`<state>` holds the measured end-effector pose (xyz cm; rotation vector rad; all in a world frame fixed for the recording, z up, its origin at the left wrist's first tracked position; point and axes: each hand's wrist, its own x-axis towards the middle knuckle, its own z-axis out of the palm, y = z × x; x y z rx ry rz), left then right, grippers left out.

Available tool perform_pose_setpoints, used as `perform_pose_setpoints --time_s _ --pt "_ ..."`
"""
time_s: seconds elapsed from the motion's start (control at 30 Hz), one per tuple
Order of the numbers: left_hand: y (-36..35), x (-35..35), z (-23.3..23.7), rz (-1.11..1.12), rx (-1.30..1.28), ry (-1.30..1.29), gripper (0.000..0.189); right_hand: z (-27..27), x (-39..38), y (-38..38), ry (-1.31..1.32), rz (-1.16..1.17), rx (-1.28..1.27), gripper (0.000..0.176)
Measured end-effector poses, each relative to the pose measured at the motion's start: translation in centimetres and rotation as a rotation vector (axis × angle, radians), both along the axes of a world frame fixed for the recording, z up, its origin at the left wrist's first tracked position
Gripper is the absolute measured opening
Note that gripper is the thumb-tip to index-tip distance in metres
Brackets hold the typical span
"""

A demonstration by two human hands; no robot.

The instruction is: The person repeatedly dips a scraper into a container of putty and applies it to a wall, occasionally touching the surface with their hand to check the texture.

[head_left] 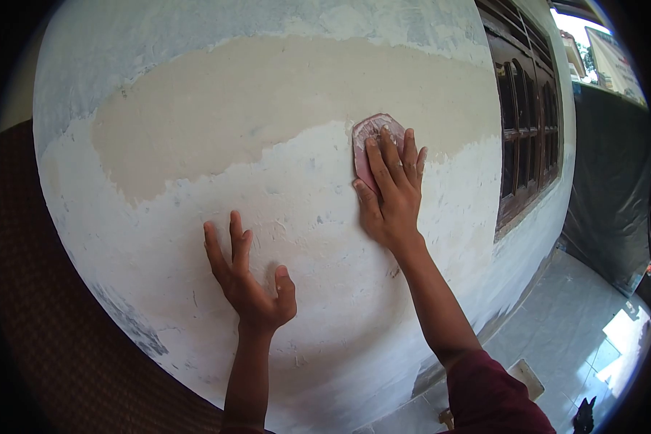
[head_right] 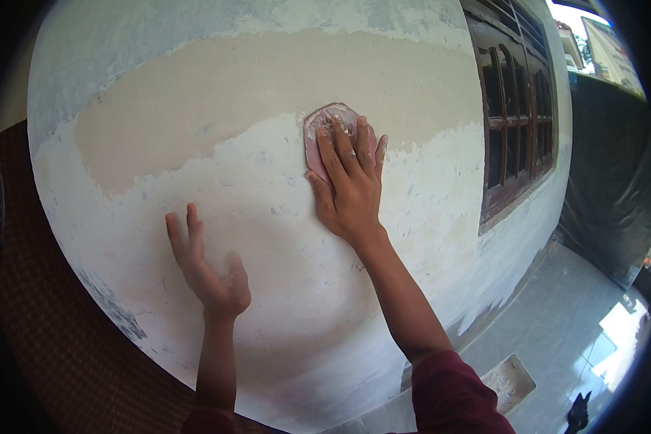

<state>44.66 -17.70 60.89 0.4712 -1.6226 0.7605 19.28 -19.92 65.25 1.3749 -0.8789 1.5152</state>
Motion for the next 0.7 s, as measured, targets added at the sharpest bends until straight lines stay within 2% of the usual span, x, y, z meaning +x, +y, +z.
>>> perform_pose_setpoints --time_s 0.43,0.53,0.7 --pt "0.1 0.0 0.0 0.01 -0.011 0.006 0.058 -8.9 -1.4 0.1 0.022 0.037 0.045 0.054" --pt "0.1 0.1 0.2 0.019 -0.009 -0.008 0.058 -7.5 -1.4 0.5 0.001 0.076 -0.035 0.054" --pt "0.1 0.0 0.0 0.025 -0.005 0.004 0.058 -1.0 -0.6 0.3 0.044 0.045 -0.048 0.054"
